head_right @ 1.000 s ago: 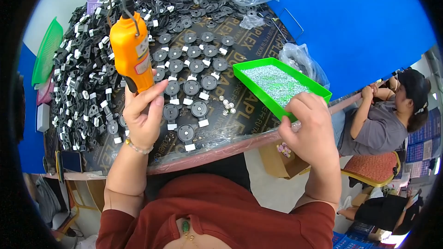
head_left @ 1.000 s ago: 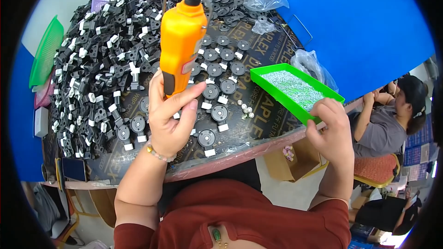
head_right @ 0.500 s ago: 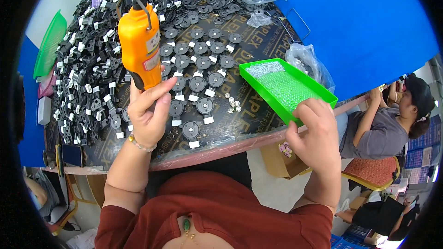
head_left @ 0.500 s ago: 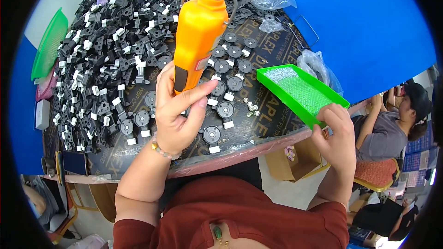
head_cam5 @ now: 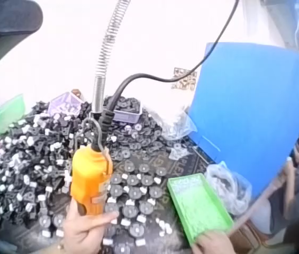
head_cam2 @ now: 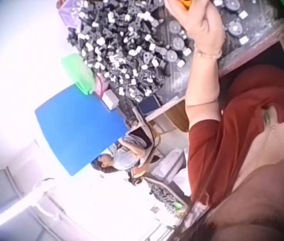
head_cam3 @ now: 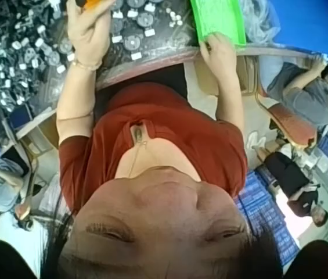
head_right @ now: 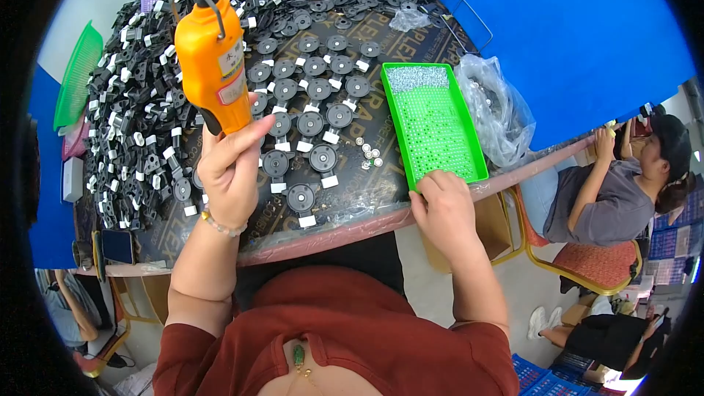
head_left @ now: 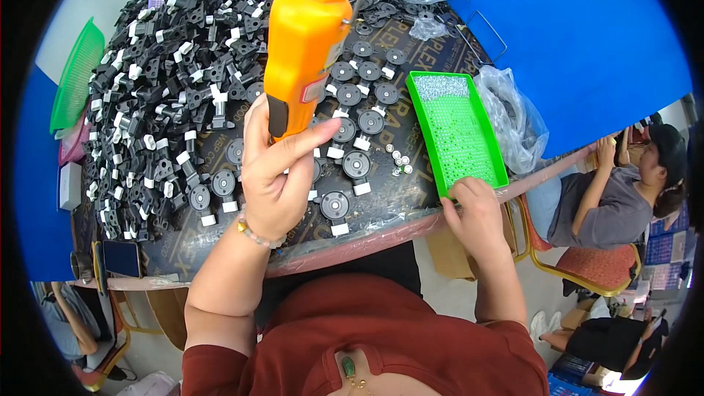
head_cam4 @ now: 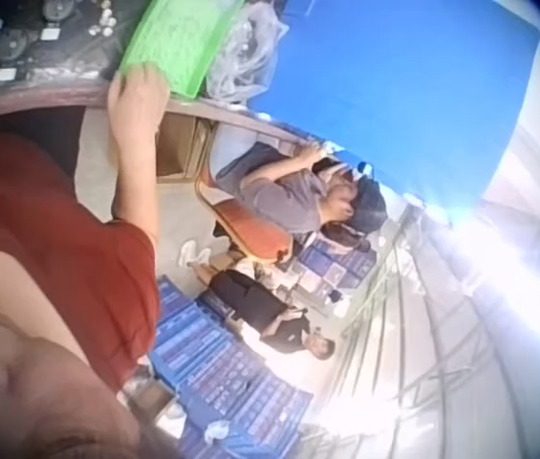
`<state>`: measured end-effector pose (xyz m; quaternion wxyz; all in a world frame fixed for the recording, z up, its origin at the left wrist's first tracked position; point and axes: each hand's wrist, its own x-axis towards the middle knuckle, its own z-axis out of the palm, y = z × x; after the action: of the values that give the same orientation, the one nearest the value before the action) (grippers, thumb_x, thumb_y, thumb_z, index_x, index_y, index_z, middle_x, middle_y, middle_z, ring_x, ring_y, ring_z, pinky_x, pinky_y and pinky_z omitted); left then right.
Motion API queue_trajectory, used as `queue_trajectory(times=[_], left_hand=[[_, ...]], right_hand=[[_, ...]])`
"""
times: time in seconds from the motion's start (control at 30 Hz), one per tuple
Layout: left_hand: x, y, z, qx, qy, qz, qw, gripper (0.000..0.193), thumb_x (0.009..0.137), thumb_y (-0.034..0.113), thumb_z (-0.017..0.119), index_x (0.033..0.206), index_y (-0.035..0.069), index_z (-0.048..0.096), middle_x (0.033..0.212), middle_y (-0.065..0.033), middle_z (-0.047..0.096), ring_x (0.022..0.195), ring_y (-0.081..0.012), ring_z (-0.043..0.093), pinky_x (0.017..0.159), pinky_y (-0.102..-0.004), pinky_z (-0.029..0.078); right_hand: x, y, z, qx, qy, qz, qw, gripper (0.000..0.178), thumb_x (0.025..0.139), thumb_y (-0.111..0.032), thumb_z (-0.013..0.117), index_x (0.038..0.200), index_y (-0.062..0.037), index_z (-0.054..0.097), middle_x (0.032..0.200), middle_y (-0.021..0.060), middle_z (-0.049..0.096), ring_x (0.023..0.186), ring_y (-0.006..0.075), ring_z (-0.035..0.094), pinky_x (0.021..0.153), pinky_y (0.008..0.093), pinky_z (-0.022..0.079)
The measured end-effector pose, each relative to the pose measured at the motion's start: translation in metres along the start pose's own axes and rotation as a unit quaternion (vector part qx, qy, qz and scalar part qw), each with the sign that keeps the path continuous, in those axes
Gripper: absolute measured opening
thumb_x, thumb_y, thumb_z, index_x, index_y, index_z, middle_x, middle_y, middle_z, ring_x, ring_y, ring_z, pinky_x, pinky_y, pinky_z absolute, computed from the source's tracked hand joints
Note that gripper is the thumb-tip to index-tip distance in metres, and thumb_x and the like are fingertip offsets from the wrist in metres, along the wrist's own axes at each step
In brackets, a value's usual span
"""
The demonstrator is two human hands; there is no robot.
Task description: Assembling small electronic buzzer components by fitting parts together and using an electric screwdriver to fasten them.
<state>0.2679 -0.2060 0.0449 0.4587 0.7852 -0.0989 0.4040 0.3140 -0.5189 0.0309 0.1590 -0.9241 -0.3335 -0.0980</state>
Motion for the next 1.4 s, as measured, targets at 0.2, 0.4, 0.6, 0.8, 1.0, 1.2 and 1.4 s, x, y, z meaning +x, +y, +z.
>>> queue_trajectory(times=[0.2,0.4,0.6,0.8,1.0,1.2,1.4], left_hand=[[-0.002,0.004,-0.001,0.003,-0.041,-0.007,0.999,0.047,0.073,-0.007,0.061,0.108,0.016,0.079,0.132,-0.0175,0.059,0.124,-0.0348,0.052,0.108,-0.0431,0.036],[0.000,0.036,0.009,-0.012,-0.239,0.058,0.969,0.045,0.077,0.002,0.064,0.109,0.031,0.078,0.141,-0.0147,0.055,0.140,-0.0353,0.044,0.117,-0.0563,0.018],[0.005,0.042,-0.014,0.045,-0.368,0.036,0.928,0.019,0.072,0.001,0.058,0.079,0.016,0.066,0.126,-0.0035,0.062,0.143,-0.0350,0.040,0.118,-0.0650,0.012],[-0.036,0.018,-0.021,0.216,-0.305,-0.013,0.927,0.045,0.067,0.032,0.084,0.107,0.016,0.070,0.118,-0.0036,0.061,0.142,-0.0342,0.039,0.117,-0.0668,0.010],[-0.054,0.015,-0.016,0.266,-0.262,-0.023,0.928,0.056,0.062,0.039,0.088,0.109,0.014,0.069,0.122,-0.0062,0.059,0.144,-0.0368,0.034,0.115,-0.0689,0.010],[-0.062,0.007,-0.009,0.255,-0.260,-0.021,0.931,0.044,0.062,0.035,0.088,0.097,0.014,0.073,0.121,-0.0074,0.060,0.144,-0.0381,0.034,0.114,-0.0713,0.010],[-0.063,0.011,-0.004,0.275,-0.255,-0.028,0.926,0.046,0.062,0.033,0.087,0.102,0.016,0.072,0.132,-0.0079,0.055,0.146,-0.0442,0.027,0.116,-0.0679,0.005]], right_hand=[[0.003,-0.001,-0.004,0.018,-0.054,0.019,0.998,0.017,0.079,-0.012,0.076,0.084,-0.0037,0.063,0.089,0.0116,0.061,0.087,0.0335,0.060,0.077,0.0457,0.048],[0.046,-0.027,-0.037,0.385,0.030,-0.041,0.921,0.086,0.072,-0.030,0.086,0.143,0.0006,0.048,0.136,0.0183,0.058,0.123,0.0304,0.058,0.106,0.0410,0.043],[0.077,-0.043,-0.035,0.754,-0.104,-0.205,0.616,0.088,0.072,-0.023,0.082,0.144,0.0058,0.041,0.126,0.0318,0.061,0.113,0.0373,0.065,0.101,0.0476,0.050],[0.074,-0.008,-0.047,0.711,-0.029,-0.150,0.687,0.065,0.076,-0.016,0.083,0.129,0.0018,0.051,0.109,0.0256,0.067,0.080,0.0228,0.066,0.073,0.0353,0.054],[0.073,0.000,-0.057,0.638,0.123,-0.016,0.760,0.062,0.079,-0.007,0.077,0.134,-0.0049,0.049,0.138,0.0263,0.055,0.098,0.0211,0.065,0.092,0.0358,0.052],[0.083,0.034,-0.026,0.580,0.172,-0.012,0.796,0.044,0.090,-0.017,0.072,0.125,-0.0058,0.048,0.118,0.0191,0.062,0.091,0.0223,0.066,0.090,0.0416,0.055],[0.100,0.027,0.002,0.569,0.261,0.025,0.779,0.035,0.095,-0.019,0.069,0.119,-0.0017,0.051,0.083,0.0071,0.061,0.068,0.0148,0.060,0.066,0.0283,0.051]])
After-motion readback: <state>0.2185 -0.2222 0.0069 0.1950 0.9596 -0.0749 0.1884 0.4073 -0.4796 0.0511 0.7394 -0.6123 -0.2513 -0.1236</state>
